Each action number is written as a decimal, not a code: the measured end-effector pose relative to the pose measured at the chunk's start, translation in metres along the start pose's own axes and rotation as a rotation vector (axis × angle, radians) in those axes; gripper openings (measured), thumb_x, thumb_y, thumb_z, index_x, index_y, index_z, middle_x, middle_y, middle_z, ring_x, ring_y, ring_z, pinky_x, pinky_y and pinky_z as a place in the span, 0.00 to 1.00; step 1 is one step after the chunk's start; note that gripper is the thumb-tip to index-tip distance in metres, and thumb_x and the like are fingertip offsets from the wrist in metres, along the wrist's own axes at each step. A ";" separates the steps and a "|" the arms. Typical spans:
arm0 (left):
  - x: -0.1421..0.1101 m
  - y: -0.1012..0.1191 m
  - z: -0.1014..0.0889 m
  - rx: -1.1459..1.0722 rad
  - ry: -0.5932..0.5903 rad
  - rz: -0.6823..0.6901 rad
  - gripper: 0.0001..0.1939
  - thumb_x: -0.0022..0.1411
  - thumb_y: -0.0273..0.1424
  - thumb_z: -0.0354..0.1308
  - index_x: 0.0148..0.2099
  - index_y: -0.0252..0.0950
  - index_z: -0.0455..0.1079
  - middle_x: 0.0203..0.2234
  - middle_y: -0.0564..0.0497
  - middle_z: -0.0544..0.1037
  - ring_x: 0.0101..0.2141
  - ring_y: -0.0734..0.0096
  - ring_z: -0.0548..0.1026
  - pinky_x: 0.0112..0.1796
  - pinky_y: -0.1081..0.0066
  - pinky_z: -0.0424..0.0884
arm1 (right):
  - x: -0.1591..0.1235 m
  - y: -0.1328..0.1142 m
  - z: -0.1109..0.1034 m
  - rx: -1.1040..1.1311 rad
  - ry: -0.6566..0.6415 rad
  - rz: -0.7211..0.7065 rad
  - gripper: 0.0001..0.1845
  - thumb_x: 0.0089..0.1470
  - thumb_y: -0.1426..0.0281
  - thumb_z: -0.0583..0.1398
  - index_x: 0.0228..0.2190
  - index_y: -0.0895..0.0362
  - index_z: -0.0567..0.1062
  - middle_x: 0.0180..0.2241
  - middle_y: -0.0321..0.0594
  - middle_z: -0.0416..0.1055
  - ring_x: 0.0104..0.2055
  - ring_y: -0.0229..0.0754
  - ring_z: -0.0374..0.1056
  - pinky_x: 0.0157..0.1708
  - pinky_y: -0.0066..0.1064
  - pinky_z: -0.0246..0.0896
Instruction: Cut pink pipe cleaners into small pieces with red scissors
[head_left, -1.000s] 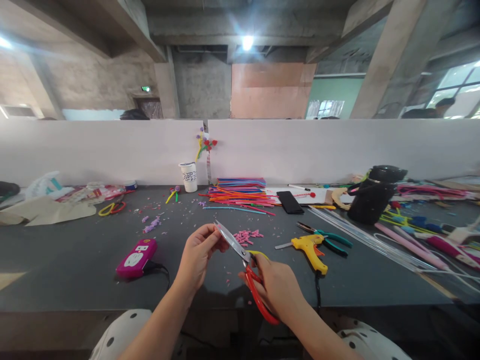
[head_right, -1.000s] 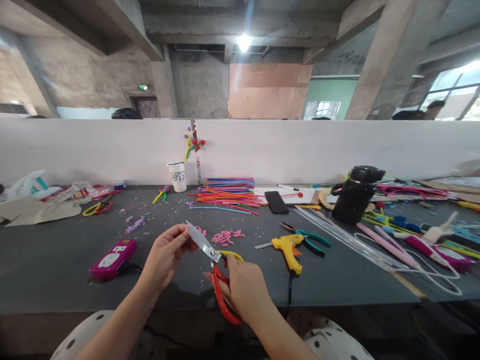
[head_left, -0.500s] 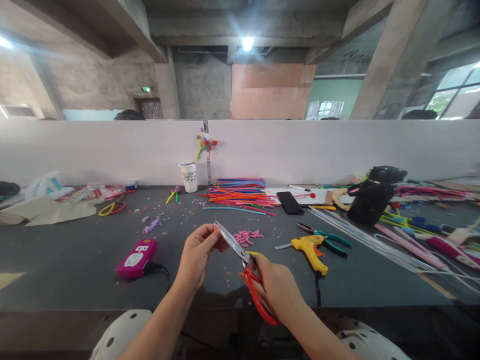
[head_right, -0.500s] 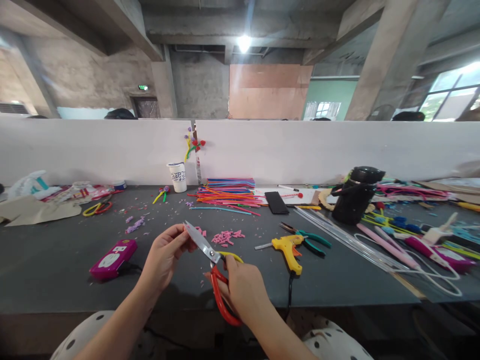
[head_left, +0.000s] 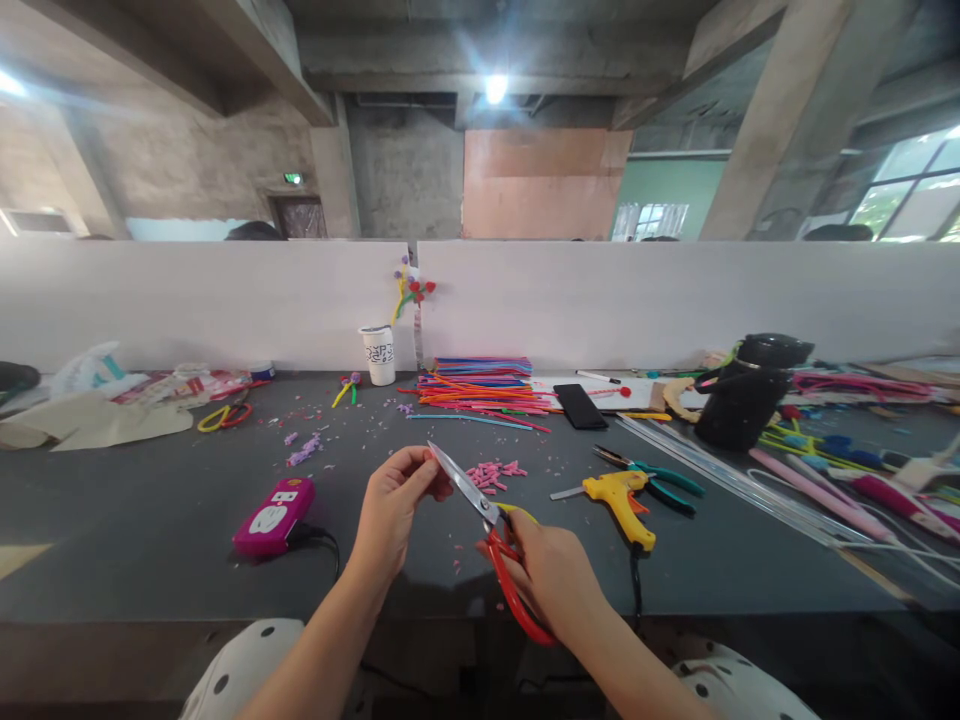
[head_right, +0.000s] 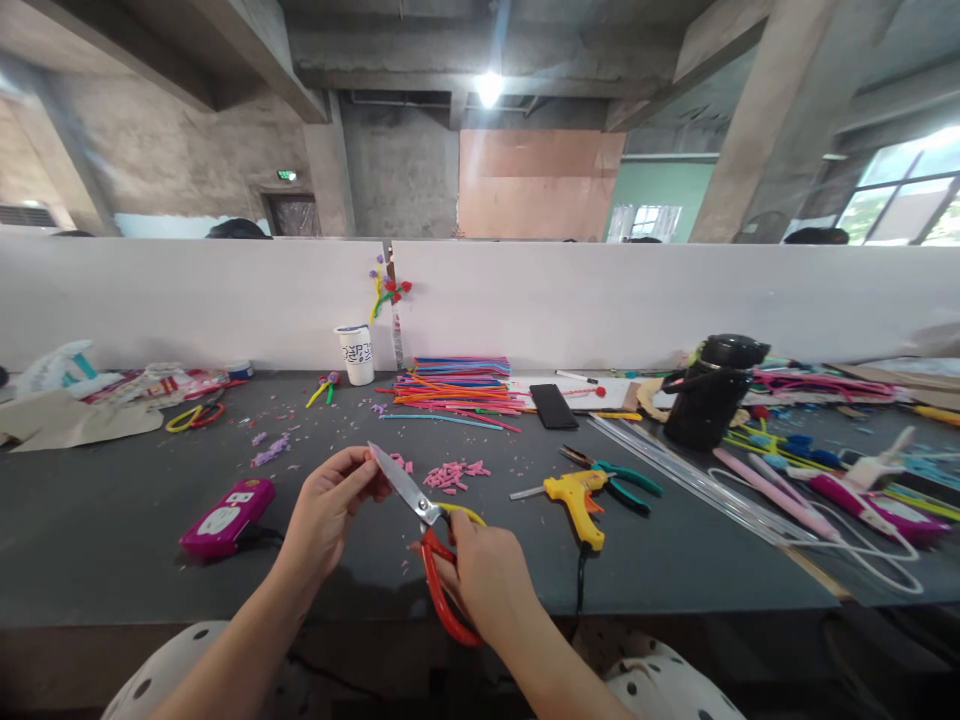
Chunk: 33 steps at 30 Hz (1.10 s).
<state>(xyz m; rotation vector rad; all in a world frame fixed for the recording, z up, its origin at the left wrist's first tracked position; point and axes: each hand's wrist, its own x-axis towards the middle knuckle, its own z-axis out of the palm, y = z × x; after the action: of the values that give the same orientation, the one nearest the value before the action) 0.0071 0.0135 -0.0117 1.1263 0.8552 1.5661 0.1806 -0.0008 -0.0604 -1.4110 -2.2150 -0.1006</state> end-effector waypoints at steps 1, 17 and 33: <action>0.000 0.000 0.000 -0.007 -0.002 0.000 0.05 0.51 0.31 0.57 0.28 0.33 0.68 0.20 0.54 0.72 0.22 0.76 0.69 0.25 0.76 0.63 | 0.000 0.000 0.000 0.018 -0.001 0.005 0.14 0.53 0.59 0.50 0.26 0.56 0.65 0.19 0.37 0.70 0.21 0.41 0.67 0.20 0.27 0.45; -0.011 -0.022 0.013 0.023 -0.440 -0.417 0.08 0.50 0.32 0.58 0.29 0.30 0.67 0.19 0.51 0.72 0.19 0.77 0.69 0.23 0.76 0.63 | 0.022 -0.005 -0.011 1.196 -0.105 0.381 0.14 0.46 0.58 0.55 0.26 0.56 0.64 0.13 0.26 0.59 0.09 0.29 0.50 0.09 0.21 0.44; -0.016 -0.029 0.021 0.488 -0.359 -0.146 0.02 0.48 0.25 0.54 0.26 0.34 0.68 0.17 0.56 0.70 0.19 0.75 0.67 0.24 0.75 0.63 | 0.025 -0.004 -0.010 1.004 -0.079 0.442 0.06 0.44 0.66 0.53 0.22 0.56 0.63 0.13 0.26 0.61 0.10 0.28 0.51 0.12 0.21 0.46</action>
<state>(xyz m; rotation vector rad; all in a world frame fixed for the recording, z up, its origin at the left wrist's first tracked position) 0.0375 0.0059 -0.0349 1.5932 1.0726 1.0128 0.1731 0.0149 -0.0397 -1.2263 -1.5218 1.0675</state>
